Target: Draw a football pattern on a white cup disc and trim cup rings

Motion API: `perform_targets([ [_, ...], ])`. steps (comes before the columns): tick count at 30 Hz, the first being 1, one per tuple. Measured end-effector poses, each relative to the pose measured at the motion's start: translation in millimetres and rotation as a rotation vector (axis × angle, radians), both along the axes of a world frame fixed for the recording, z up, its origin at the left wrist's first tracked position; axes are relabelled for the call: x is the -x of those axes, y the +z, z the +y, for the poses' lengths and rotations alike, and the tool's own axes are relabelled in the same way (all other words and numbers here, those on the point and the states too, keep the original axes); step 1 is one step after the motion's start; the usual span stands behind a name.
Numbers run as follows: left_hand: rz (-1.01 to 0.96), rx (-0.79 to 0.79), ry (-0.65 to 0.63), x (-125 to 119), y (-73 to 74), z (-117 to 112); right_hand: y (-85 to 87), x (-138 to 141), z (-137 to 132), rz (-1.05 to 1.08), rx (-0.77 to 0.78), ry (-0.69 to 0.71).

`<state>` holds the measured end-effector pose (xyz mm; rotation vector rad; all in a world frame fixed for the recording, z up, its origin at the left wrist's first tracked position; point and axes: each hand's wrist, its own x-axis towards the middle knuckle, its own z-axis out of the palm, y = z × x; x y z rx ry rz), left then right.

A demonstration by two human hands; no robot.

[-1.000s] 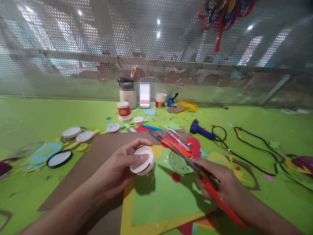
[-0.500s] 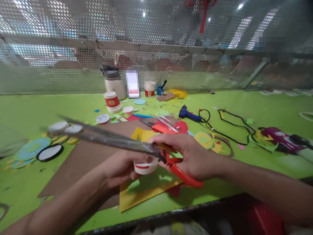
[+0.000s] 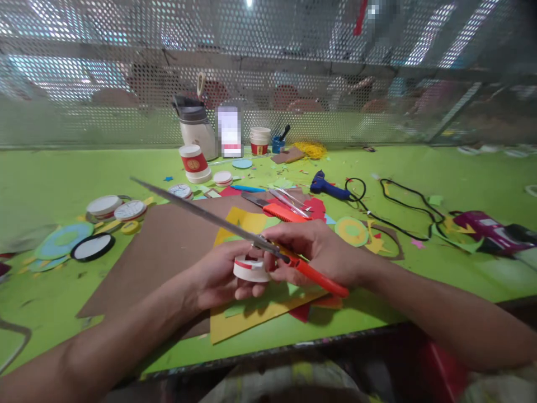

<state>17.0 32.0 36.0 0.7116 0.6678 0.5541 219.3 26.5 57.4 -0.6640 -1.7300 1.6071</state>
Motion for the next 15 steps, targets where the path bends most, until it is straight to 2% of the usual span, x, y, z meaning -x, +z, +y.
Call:
perform_targets([
  [2, -0.028, 0.021, -0.035, 0, -0.9, 2, -0.9, 0, 2, 0.03, 0.111, -0.013],
  [4, -0.067, 0.003, -0.011, 2, 0.4, 3, -0.8, -2, 4, 0.049, 0.171, -0.03],
  [8, -0.126, -0.08, 0.081, 10, 7.3, 2, 0.2, -4, 10, 0.055, 0.177, -0.095],
  [12, -0.069, -0.14, 0.094, 14, 11.6, 0, 1.2, -3, 13, 0.041, 0.188, -0.144],
  [15, -0.048, -0.164, 0.137, 16, 12.7, 1, 3.4, -7, 11, -0.014, 0.12, -0.24],
])
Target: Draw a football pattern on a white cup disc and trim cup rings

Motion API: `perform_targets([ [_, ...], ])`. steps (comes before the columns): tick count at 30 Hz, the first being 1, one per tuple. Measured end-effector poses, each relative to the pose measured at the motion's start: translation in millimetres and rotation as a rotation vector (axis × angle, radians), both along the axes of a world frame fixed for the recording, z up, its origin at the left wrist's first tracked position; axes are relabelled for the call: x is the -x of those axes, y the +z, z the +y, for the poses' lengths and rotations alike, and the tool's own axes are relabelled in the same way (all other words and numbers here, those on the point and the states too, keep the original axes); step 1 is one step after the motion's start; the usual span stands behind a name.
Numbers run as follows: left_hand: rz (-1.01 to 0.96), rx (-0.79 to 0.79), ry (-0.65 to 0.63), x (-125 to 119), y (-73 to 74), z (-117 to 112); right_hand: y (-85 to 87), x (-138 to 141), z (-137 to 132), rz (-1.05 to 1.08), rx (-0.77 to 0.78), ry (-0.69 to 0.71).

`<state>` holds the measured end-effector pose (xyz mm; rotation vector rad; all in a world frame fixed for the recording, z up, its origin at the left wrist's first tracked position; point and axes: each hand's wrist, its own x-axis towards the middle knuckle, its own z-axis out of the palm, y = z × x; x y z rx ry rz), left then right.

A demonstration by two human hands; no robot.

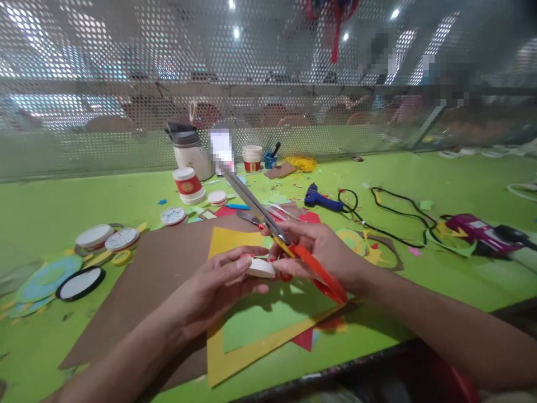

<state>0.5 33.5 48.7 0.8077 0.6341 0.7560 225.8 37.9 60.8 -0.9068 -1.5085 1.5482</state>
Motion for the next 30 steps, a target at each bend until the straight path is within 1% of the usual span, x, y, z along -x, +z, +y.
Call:
perform_targets([
  [2, -0.019, -0.038, 0.086, 4, 1.8, 2, 2.3, -7, -5, -0.099, -0.123, -0.088],
  [4, -0.068, -0.091, 0.18, 8, 5.0, 3, 4.1, -16, -12, -0.258, -0.252, -0.131],
  [5, -0.099, -0.111, 0.223, 10, 6.7, 4, 4.4, -22, -15, -0.376, -0.318, -0.127],
  [6, -0.127, -0.116, 0.26, 10, 8.4, 4, 4.2, -27, -19, -0.494, -0.429, -0.118],
  [8, -0.146, -0.086, 0.313, 10, 10.6, 5, 2.1, -37, -25, -0.67, -0.561, -0.096],
  [12, -0.062, 0.001, 0.372, 3, 10.0, 4, -4.9, -52, -29, -0.853, -0.774, -0.133],
  [17, -0.065, 0.062, 0.382, 3, 5.9, 6, -7.3, -59, -28, -0.98, -1.026, -0.191],
  [19, -0.071, 0.069, 0.375, 5, 4.8, 7, -7.0, -58, -29, -1.02, -1.082, -0.196],
  [23, -0.079, 0.05, 0.37, 8, 2.6, 8, -9.2, -55, -30, -1.068, -1.133, -0.209],
  [26, -0.073, 0.042, 0.393, 8, 0.3, 7, -10.4, -53, -31, -1.088, -1.156, -0.224],
  [30, -0.05, 0.041, 0.427, 9, -1.4, 7, -8.0, -51, -30, -1.094, -1.188, -0.254],
])
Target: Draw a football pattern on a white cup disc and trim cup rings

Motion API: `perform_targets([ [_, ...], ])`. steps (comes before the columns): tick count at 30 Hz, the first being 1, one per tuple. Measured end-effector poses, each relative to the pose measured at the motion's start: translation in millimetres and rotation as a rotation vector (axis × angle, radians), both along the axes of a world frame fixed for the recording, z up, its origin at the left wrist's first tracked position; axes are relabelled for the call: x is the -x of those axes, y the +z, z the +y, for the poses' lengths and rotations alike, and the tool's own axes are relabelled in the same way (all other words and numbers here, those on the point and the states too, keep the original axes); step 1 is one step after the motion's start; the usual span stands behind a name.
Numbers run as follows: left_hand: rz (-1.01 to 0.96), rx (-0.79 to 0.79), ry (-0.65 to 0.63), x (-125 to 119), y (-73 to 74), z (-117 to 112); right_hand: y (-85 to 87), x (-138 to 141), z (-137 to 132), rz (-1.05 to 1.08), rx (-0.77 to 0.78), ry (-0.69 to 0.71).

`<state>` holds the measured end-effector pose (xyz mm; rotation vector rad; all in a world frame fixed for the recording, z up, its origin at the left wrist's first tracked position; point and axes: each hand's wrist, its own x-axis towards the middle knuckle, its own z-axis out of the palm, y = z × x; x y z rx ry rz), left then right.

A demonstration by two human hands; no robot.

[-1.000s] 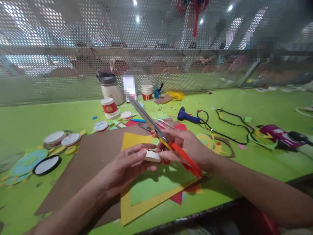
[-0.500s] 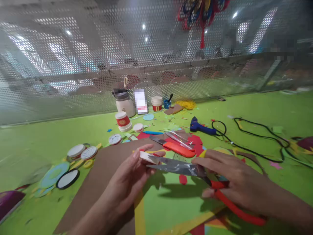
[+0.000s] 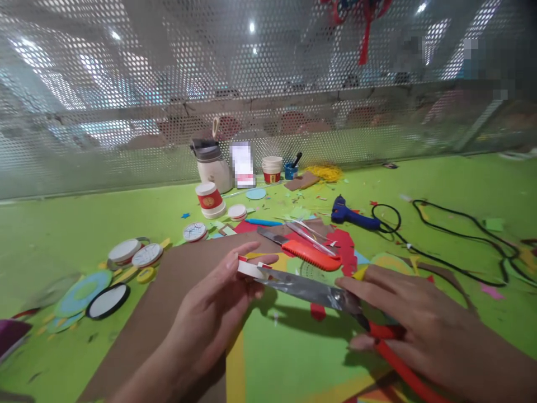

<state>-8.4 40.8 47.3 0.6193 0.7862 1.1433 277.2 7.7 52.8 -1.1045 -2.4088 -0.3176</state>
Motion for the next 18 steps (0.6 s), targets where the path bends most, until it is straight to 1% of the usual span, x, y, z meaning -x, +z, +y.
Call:
perform_targets([
  [3, 0.016, 0.002, 0.002, -0.4, 1.3, 0.5, 1.1, 1.3, -0.4, -0.004, -0.012, -0.009],
  [8, 0.051, 0.0, 0.025, -2.2, 2.6, 0.0, -2.2, 1.0, -1.7, -0.011, -0.018, -0.022],
  [14, 0.089, -0.065, 0.052, -1.7, -1.6, -4.6, -0.1, 2.5, -1.1, -0.017, -0.057, -0.024],
  [18, 0.149, -0.083, 0.051, -2.6, 0.4, -7.3, 2.2, 4.0, -1.6, -0.039, -0.082, -0.03],
])
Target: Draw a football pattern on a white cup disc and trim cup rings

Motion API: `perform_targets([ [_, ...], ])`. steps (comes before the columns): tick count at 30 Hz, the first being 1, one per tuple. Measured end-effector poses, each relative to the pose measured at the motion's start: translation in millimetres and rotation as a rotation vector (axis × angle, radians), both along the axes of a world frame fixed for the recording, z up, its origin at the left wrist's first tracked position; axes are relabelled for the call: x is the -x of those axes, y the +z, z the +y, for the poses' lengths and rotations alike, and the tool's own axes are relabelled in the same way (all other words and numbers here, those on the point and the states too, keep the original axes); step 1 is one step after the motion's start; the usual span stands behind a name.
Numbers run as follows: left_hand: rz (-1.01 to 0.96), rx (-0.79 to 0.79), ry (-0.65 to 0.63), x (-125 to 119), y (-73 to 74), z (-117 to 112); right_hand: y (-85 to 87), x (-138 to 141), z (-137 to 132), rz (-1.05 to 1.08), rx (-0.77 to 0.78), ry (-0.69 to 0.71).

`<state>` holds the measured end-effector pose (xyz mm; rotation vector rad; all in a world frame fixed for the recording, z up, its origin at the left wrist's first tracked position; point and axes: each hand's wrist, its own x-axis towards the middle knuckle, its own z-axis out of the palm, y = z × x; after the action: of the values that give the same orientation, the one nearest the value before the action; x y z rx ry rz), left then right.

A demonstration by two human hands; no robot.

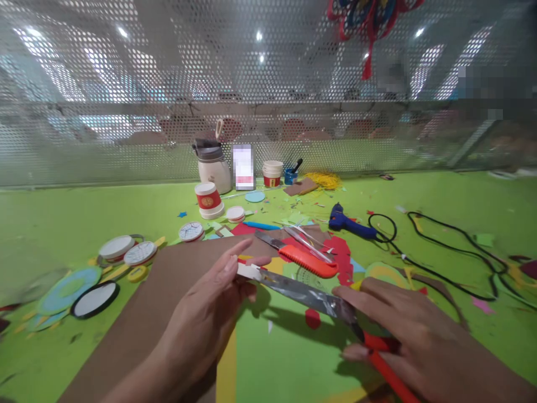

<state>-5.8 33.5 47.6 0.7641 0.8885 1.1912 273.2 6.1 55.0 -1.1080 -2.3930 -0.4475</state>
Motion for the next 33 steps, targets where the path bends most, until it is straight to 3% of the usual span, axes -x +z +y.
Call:
perform_targets([
  [18, 0.07, -0.046, -0.087, -2.2, 3.3, 3.3, -3.6, -2.9, -0.8, 0.005, 0.114, 0.007],
  [33, 0.051, -0.04, 0.002, -5.0, 0.0, 4.2, -6.0, -2.1, -1.0, 0.013, 0.1, 0.052],
])
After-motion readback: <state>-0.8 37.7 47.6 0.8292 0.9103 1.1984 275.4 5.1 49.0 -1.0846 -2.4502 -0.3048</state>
